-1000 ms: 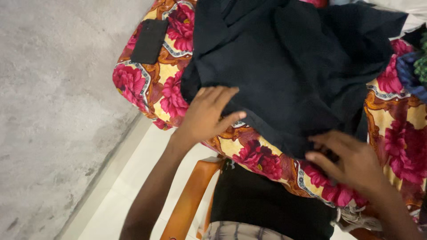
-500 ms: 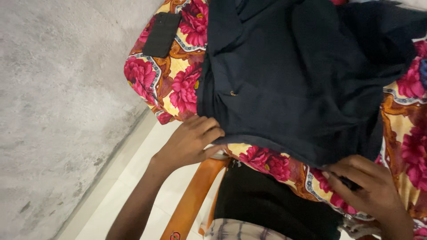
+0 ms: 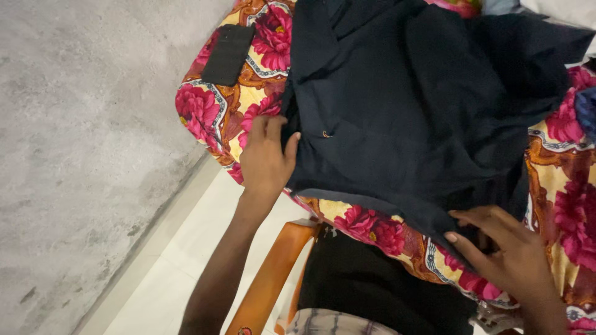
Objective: The person irons a dark-colored shirt on a floral-patterned ironing board. They smooth the fabric with their hands, use a white electric iron to press the shirt, and adjust the garment to iron different sections.
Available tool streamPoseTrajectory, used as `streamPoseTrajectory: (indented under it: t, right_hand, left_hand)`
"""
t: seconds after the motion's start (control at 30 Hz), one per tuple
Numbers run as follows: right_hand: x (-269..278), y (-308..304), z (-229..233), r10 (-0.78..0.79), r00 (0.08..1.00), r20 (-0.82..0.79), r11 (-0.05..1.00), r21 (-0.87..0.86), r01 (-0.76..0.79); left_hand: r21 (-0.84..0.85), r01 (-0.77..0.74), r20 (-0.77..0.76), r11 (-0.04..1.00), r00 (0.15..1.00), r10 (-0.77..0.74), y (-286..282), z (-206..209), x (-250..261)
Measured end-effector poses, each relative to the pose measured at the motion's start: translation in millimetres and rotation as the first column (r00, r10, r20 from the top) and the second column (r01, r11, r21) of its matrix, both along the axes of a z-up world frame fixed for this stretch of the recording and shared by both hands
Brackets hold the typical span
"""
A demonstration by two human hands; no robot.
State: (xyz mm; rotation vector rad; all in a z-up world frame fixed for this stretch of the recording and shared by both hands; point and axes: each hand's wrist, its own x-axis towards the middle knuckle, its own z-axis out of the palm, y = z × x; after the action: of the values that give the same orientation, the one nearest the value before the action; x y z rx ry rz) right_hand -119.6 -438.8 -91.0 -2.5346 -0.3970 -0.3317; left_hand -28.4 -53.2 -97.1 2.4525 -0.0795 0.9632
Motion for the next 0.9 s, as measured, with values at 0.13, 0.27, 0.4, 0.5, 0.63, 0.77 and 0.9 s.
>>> streamPoseTrajectory:
  t: [0.13, 0.27, 0.4, 0.5, 0.63, 0.77, 0.9]
  right_hand:
    - [0, 3, 3, 0.02, 1.0, 0.019, 0.999, -0.034, -0.019]
    - [1, 10, 4, -0.071, 0.997, -0.017, 0.994, -0.087, 0.069]
    - [14, 32, 35, -0.058, 0.998, 0.031, 0.977, -0.206, 0.063]
    - [25, 62, 63, -0.02, 0.998, 0.066, 0.974, -0.222, 0.035]
    - [65, 122, 82, 0.231, 0.912, 0.339, 0.971, -0.138, -0.195]
    - [125, 185, 74, 0.236, 0.911, 0.34, 0.972, -0.08, -0.222]
    - [165, 223, 55, 0.166, 0.957, 0.239, 0.983, -0.111, -0.143]
  left_hand:
    - [0.047, -0.127, -0.012, 0.991, 0.992, 0.128, 4, -6, 8]
    - [-0.035, -0.154, -0.182, 0.987, 0.972, 0.145, 5, -9, 18]
    - [-0.071, -0.163, -0.121, 0.984, 0.981, 0.154, 8, -12, 28]
    - [-0.061, -0.185, -0.101, 0.981, 0.979, 0.179, 7, -21, 31]
    - [-0.077, -0.188, -0.07, 0.979, 0.981, 0.183, 7, -26, 31]
    - [-0.08, -0.164, 0.01, 0.983, 0.986, 0.165, 7, -27, 30]
    - [-0.109, -0.173, -0.01, 0.979, 0.985, 0.173, 6, -27, 31]
